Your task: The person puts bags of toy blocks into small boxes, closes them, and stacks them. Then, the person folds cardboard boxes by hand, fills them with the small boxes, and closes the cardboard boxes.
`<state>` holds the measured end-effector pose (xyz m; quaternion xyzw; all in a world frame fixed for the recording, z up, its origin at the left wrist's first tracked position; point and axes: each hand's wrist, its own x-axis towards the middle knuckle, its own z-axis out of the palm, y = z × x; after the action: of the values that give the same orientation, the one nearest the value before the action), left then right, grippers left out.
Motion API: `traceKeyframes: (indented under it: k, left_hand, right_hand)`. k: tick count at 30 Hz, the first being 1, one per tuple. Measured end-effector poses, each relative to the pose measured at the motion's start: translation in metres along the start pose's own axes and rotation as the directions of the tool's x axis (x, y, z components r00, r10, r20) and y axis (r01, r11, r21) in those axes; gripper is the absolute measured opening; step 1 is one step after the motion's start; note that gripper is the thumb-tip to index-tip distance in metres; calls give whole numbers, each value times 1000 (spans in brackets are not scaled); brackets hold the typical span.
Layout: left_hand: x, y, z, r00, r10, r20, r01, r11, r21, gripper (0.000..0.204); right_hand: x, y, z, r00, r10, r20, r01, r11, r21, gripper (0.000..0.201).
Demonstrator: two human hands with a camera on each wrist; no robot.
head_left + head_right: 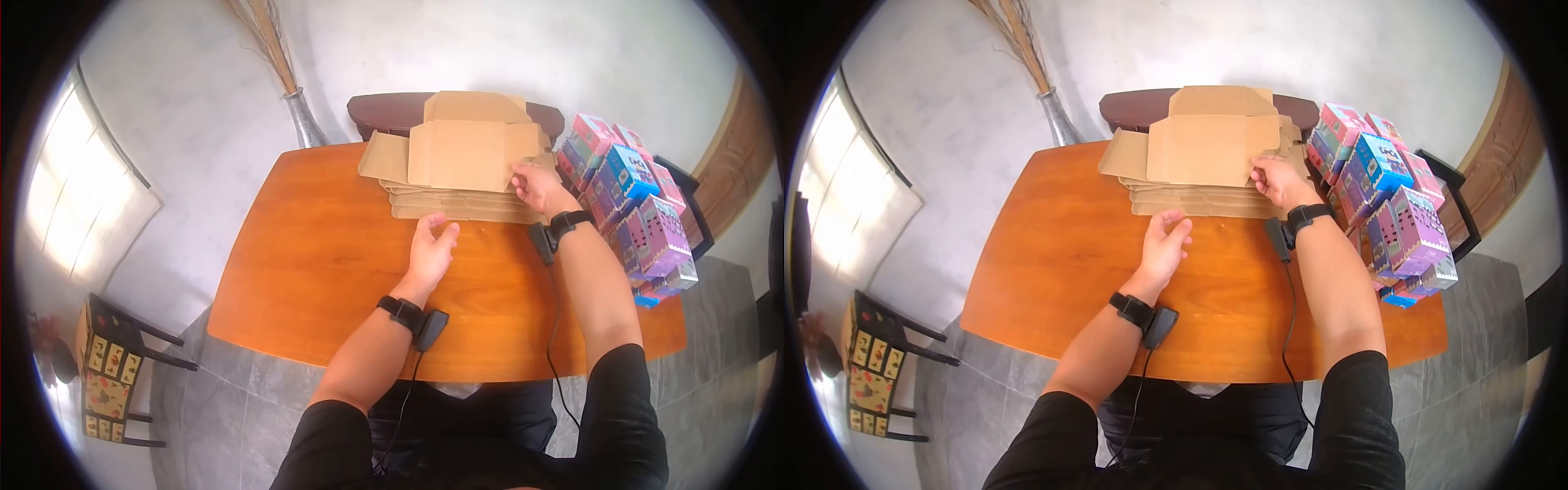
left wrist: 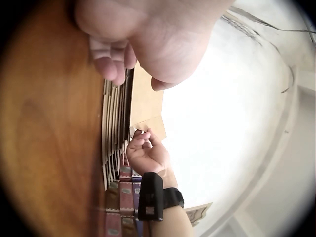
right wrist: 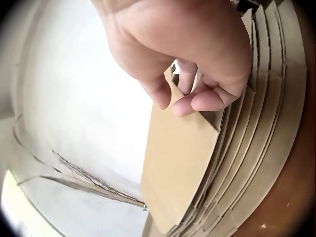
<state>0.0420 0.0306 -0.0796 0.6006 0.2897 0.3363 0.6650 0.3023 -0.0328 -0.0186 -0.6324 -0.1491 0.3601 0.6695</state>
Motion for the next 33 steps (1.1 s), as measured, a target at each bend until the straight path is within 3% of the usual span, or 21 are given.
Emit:
traceKeyframes:
  k: [3,4,5,6,7,8,9,11,12,13,15,16,17,19,20,22,24,26,27,29,33]
  left_hand:
    - [5,-4,-2,1000,7,18,-6,999,-40,45]
    - [10,-7,-3,992,124,-22,-126,986,-105,41]
    - [12,-10,-3,969,235,-70,-244,956,-166,37]
    - [13,-14,-6,969,236,-70,-245,955,-167,37]
    - [6,-5,-10,885,451,-120,-463,879,-116,36]
    - [0,3,-14,751,641,-160,-655,753,-56,34]
    - [-1,8,-15,751,640,-165,-655,753,-61,34]
    - [-2,24,-20,441,855,-273,-864,487,127,37]
    - [-8,31,-27,375,894,-246,-824,443,352,42]
    - [-15,38,-29,378,893,-246,-822,446,354,42]
    - [-27,55,-32,411,875,-255,-784,482,390,44]
    - [-34,63,-33,511,818,-262,-747,574,335,47]
    - [-40,72,-34,514,819,-256,-747,574,336,47]
    - [-48,92,-34,734,664,-141,-643,747,169,52]
    - [-50,102,-35,737,662,-134,-641,748,172,52]
    - [-56,115,-34,849,518,105,-525,849,60,62]
    - [-76,123,-27,852,496,167,-508,861,31,70]
    - [-101,133,-21,817,475,328,-498,867,-16,91]
    - [-108,132,-23,736,556,386,-632,769,99,97]
    - [-124,137,-13,681,631,372,-728,639,249,97]
    - [-106,110,-11,758,586,287,-645,606,465,95]
  right_hand:
    - [-24,1,16,993,-104,-49,106,994,36,12]
    - [-28,2,16,993,-108,-48,110,993,38,12]
    - [-32,3,15,967,-237,-89,238,971,-5,12]
    - [-37,5,14,924,-362,-125,358,932,-54,12]
    - [-45,7,13,924,-362,-126,358,932,-55,12]
    - [-56,7,11,857,-501,-123,498,865,-59,12]
    - [-68,6,8,769,-629,-116,626,777,-66,12]
    - [-100,1,5,729,-678,-92,671,735,-98,12]
    - [-117,-2,3,690,-720,-70,711,693,-123,13]
    - [-134,-5,2,693,-718,-70,708,695,-122,13]
    - [-166,-15,-2,622,-783,-20,771,617,-155,13]
    - [-179,-20,-7,613,-790,13,780,602,-174,12]
    - [-192,-24,-14,615,-789,7,778,605,-171,12]
    - [-216,-33,-26,612,-776,155,787,575,-225,10]
    - [-227,-35,-31,599,-780,181,790,540,-291,9]
    - [-242,-41,-38,610,-760,226,783,533,-321,9]
    - [-252,-45,-41,610,-744,273,783,516,-347,9]
    - [-261,-45,-41,388,-795,467,834,86,-545,10]
    - [-264,-42,-40,385,-800,460,834,89,-544,10]
    - [-266,-29,-38,397,-775,493,852,111,-512,12]
    - [-261,-4,-40,448,-751,485,837,161,-523,10]
